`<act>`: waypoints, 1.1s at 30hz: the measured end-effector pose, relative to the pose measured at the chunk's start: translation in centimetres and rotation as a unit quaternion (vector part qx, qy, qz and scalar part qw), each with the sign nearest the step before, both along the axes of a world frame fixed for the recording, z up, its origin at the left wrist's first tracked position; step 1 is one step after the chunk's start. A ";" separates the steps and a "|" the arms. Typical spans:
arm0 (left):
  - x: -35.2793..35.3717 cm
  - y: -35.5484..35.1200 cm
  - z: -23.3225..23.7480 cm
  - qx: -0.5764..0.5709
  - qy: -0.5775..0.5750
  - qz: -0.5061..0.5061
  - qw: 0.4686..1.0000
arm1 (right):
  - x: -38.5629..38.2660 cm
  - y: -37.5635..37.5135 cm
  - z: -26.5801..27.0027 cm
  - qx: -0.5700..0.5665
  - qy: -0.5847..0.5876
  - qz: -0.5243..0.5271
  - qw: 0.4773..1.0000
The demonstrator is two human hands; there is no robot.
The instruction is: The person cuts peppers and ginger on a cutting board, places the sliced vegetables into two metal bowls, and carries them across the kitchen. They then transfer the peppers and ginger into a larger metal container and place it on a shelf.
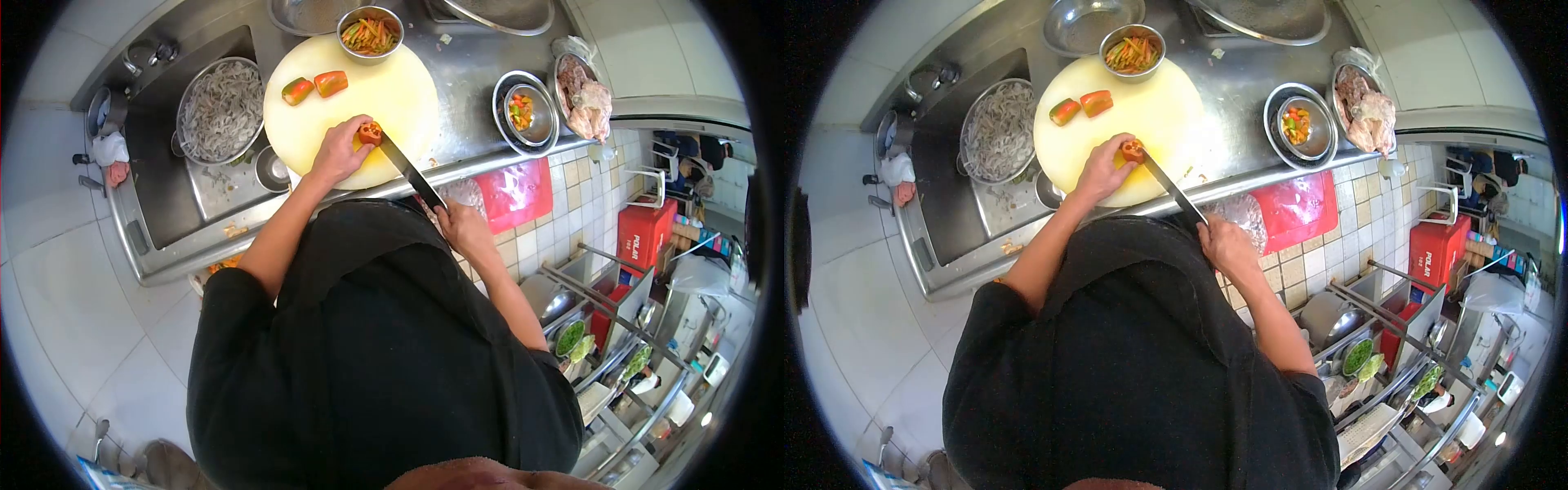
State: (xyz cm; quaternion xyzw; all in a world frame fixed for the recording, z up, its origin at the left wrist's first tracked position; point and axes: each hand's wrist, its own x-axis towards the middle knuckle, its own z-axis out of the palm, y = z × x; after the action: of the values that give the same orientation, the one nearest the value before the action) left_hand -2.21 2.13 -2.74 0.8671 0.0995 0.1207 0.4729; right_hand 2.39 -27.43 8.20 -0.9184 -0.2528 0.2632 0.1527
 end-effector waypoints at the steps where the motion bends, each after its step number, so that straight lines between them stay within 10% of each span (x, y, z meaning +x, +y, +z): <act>1: 0.2 -0.1 0.2 0.003 0.002 0.003 1.000 | 0.2 -0.1 0.1 0.002 0.010 -0.005 1.000; 9: 5.4 -3.5 3.8 -0.078 0.193 0.002 0.978 | 0.9 -2.3 1.3 0.080 0.232 -0.246 0.938; 33: 6.7 -2.1 2.2 -0.308 0.266 0.068 0.911 | 4.4 1.7 -5.2 0.231 0.343 -0.269 0.869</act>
State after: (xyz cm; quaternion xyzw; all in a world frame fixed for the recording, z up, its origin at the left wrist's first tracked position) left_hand 4.45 0.00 -0.55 0.6693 0.3130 -0.1190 0.6633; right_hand 6.83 -25.77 2.99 -0.7408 0.0191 0.4447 0.5030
